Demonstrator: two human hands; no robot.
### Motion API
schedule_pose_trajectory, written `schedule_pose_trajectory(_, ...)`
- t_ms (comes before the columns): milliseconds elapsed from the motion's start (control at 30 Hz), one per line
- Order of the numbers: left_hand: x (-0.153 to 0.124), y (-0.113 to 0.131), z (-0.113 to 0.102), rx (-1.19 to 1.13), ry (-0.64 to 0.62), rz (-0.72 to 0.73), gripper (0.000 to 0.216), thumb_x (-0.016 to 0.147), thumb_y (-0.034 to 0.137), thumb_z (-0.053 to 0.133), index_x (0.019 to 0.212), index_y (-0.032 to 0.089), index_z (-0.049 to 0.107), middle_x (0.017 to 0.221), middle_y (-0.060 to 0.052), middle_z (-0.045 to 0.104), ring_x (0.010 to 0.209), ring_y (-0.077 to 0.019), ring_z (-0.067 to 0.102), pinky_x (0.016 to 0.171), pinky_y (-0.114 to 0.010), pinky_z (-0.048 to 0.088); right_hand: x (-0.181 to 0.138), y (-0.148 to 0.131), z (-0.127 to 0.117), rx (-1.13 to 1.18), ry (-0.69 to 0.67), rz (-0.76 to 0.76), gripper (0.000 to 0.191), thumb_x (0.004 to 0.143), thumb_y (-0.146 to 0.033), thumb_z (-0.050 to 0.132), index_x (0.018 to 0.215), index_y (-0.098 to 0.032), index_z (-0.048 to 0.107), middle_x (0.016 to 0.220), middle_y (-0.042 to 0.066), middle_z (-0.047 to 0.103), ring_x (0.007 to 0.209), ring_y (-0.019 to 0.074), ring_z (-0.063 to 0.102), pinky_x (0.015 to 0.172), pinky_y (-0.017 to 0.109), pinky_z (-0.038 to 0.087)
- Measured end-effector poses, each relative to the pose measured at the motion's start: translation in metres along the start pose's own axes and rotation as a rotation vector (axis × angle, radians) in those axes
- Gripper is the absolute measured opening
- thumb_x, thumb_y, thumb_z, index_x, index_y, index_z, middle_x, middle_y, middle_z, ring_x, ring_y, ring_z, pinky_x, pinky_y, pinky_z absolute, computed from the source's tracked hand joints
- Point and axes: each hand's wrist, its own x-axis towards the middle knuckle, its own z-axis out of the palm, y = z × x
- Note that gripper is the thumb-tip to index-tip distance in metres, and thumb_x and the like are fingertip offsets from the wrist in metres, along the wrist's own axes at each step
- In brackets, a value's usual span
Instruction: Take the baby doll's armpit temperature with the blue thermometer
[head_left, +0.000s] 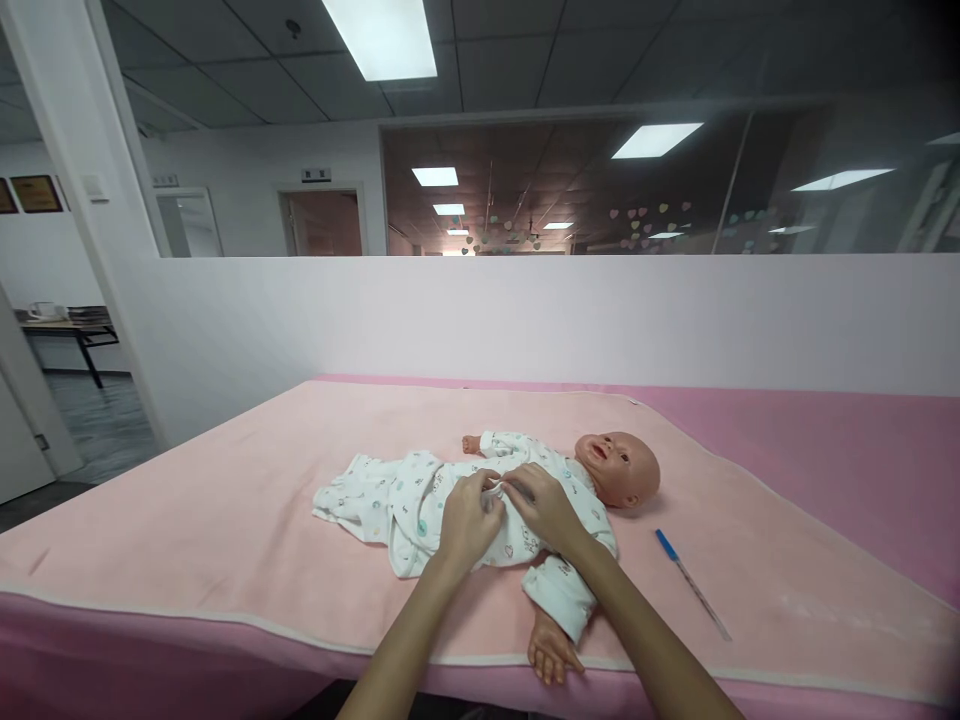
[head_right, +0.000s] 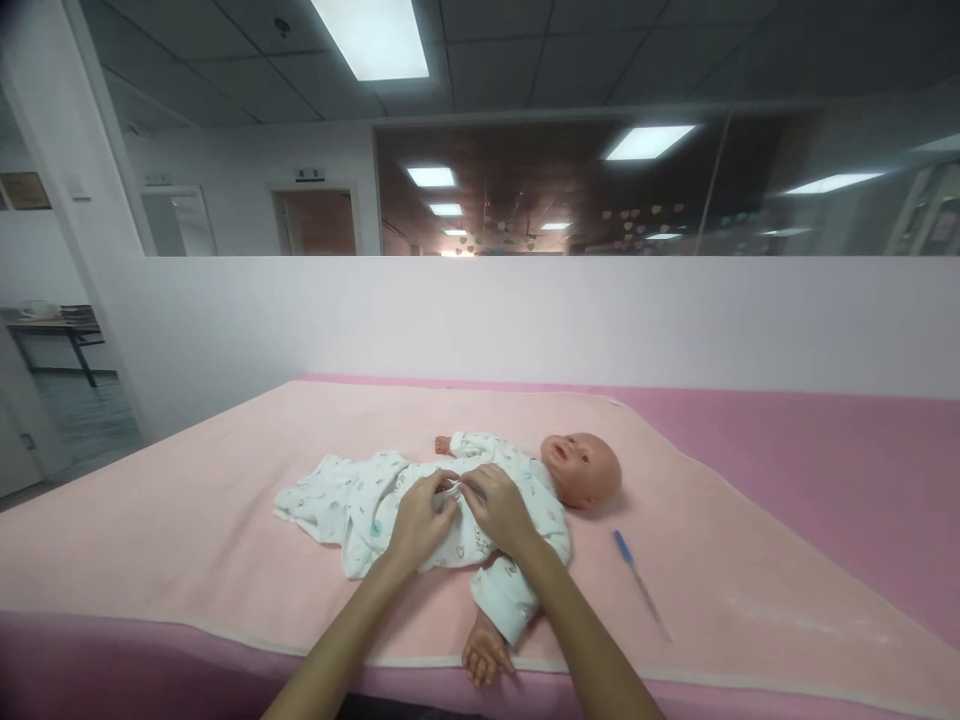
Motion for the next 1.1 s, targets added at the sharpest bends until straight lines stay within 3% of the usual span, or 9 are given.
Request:
schedule_pose_trajectory(267,-0.0004,0.0013,0.0023,-0.028,-0.012,-0.027,0.038,0.071,0.016,0.042,0.108,0.024,0.044,0.089,-0.001,0.059,0.085,-0.0168,0.053,0.077,-0.031,0.04,0.0,0.0,0.0017,-0.027,0.002,-0.052,0.014,0.079,-0.019,0.044,0.078,-0.021,0.057,0.077,0.002,0.057,0.078,0.0148,0.049,0.074,0.031,0.037)
schedule_pose_trajectory(533,-0.0023,0.0039,0.0035,-0.093,0.027,0.018,0.047,0.071,0.013,0.041,0.117,0.022,0.036,0.093,-0.003,0.055,0.088,-0.015,0.051,0.081,-0.029,0.04,-0.001,-0.0018,0.0021,-0.062,0.029,-0.013,0.01,0.07,-0.009,0.046,0.066,-0.018,0.045,0.07,-0.001,0.05,0.07,0.013,0.044,0.069,0.027,0.036)
schedule_pose_trajectory(800,-0.0017,0.0034,0.0034,-0.13,-0.004,-0.013,0.046,0.071,0.011,0.038,0.116,0.023,0.035,0.086,-0.002,0.055,0.082,-0.0152,0.051,0.076,-0.029,0.04,-0.0003,0.0004,0.005,-0.09,0.04,-0.013,0.01,0.071,-0.011,0.045,0.066,-0.018,0.045,0.069,0.0,0.049,0.07,0.0129,0.044,0.068,0.027,0.037)
schedule_pose_trajectory(1100,0.0042,-0.0011,-0.0044,-0.241,-0.097,-0.07,0.034,0.069,0.01,0.039,0.1,0.022,0.044,0.079,0.0,0.055,0.075,-0.0129,0.052,0.072,-0.026,0.041,-0.0013,0.004,0.0064,-0.055,0.055,0.017,0.008,0.077,-0.018,0.046,0.073,-0.019,0.052,0.075,0.002,0.054,0.075,0.0147,0.048,0.07,0.029,0.039)
